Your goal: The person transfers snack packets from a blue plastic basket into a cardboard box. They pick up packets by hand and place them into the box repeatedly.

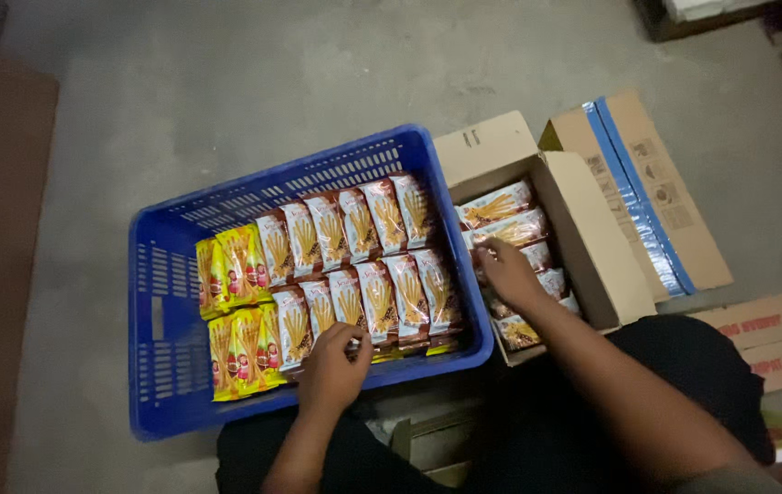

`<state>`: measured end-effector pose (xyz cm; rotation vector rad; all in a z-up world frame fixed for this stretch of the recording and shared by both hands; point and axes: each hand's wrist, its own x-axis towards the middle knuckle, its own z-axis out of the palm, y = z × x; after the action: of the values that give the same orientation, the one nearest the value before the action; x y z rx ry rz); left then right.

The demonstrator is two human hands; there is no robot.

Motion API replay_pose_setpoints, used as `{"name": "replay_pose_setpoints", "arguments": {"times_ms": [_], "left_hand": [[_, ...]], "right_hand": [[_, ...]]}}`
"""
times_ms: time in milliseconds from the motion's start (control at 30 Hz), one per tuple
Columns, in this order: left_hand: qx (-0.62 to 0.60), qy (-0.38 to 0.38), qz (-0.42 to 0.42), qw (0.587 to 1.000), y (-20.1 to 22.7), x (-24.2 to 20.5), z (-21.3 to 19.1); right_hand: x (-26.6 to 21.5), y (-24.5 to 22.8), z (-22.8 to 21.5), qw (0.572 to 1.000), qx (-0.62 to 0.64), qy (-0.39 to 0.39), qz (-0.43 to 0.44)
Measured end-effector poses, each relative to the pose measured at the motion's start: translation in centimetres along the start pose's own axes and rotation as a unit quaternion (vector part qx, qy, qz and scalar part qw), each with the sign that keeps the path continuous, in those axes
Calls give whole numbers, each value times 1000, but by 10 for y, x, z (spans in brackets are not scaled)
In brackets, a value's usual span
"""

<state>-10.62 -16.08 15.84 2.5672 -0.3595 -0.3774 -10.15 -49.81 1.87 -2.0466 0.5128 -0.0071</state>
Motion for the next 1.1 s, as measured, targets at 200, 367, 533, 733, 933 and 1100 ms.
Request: {"name": "replay_pose_setpoints", "arguments": {"times_ms": [200, 367, 533, 733, 933, 1100], "left_hand": [[5, -6, 19, 1000, 10, -11, -14], [-13, 4, 16, 1000, -12, -5, 8], [-29, 53, 47, 997, -11, -13, 0], [-127, 87, 61, 986, -34, -6, 7], [-25, 167, -53, 984, -76, 20, -42], [74, -1, -149, 986, -109, 46, -58]], "right_hand": [[-49, -40, 18, 994, 98, 45, 29], [-14, 70, 42, 996, 36, 45, -74], [-16, 61, 36, 988, -32, 44, -148], [-22, 46, 16, 986, -114, 75, -97], [-32, 26, 7, 985, -142, 74, -72], [-27, 36, 7, 976, -185, 109, -16]]}}
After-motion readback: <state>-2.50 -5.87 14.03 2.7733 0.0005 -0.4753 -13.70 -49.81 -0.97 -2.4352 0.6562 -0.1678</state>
